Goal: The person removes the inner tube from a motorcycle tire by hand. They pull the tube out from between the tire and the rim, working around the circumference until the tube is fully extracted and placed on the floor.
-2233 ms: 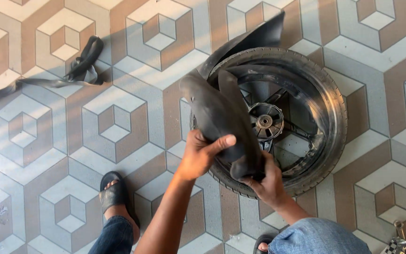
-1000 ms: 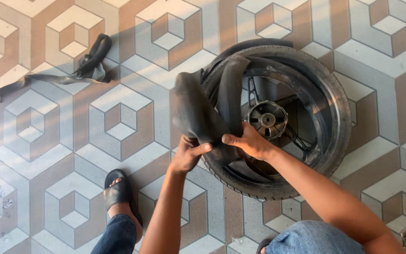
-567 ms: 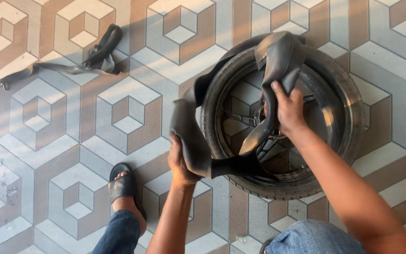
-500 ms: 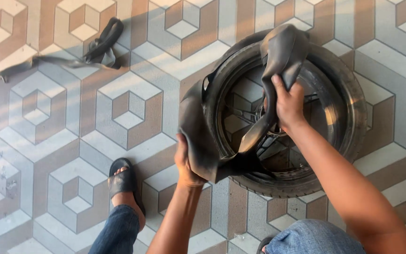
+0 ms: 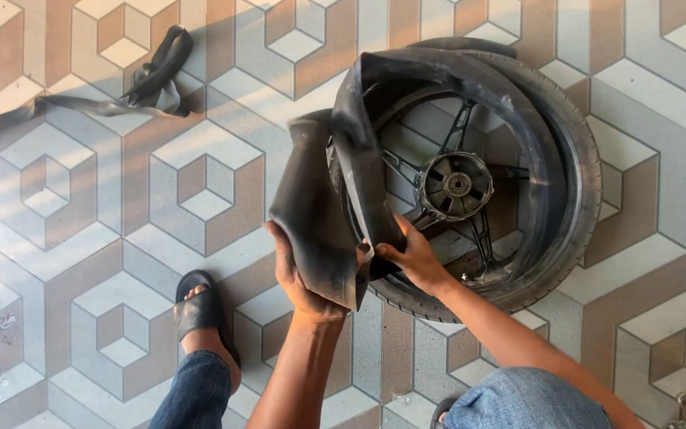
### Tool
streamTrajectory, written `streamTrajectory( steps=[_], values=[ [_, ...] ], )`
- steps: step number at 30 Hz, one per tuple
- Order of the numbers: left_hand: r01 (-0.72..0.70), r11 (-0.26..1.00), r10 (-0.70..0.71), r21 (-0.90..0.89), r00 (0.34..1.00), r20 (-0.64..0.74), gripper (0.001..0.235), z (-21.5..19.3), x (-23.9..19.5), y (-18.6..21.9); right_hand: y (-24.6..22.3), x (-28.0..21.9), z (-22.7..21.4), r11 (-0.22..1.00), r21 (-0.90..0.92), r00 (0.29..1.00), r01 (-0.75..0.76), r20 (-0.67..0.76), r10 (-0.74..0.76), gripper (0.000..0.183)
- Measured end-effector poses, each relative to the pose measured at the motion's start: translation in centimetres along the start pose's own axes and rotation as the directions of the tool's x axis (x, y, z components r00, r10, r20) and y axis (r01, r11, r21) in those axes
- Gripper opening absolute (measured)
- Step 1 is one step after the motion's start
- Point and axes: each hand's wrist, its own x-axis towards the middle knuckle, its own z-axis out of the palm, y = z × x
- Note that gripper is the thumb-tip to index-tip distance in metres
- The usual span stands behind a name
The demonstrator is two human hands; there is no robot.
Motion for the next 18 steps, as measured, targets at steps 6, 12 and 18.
streamTrajectory(
  steps=[6,12,18],
  values=[
    [-0.048,0.993,0.055,0.106,0.997,-0.057,0.064,1.5,-0.1,0.9,0.2,-0.6,1.2,0.987,0.161,0.973,-0.004,-0.229,0.041,0.023],
    [-0.219,0.965,0.141,0.142,0.896,0.421,0.056,2.1,-0.5,6.0,2.3,0.8,0.2,0.994,0.061,0.895,0.089,-0.442,-0.053,0.019],
    [-0.295,0.828,0.16,0.476,0.939,0.304,0.091,0.7,-1.6,10.1,3.6,2.4,-2.0,0.985,-0.12,0.866,0.124,-0.47,-0.167,0.021]
  ],
)
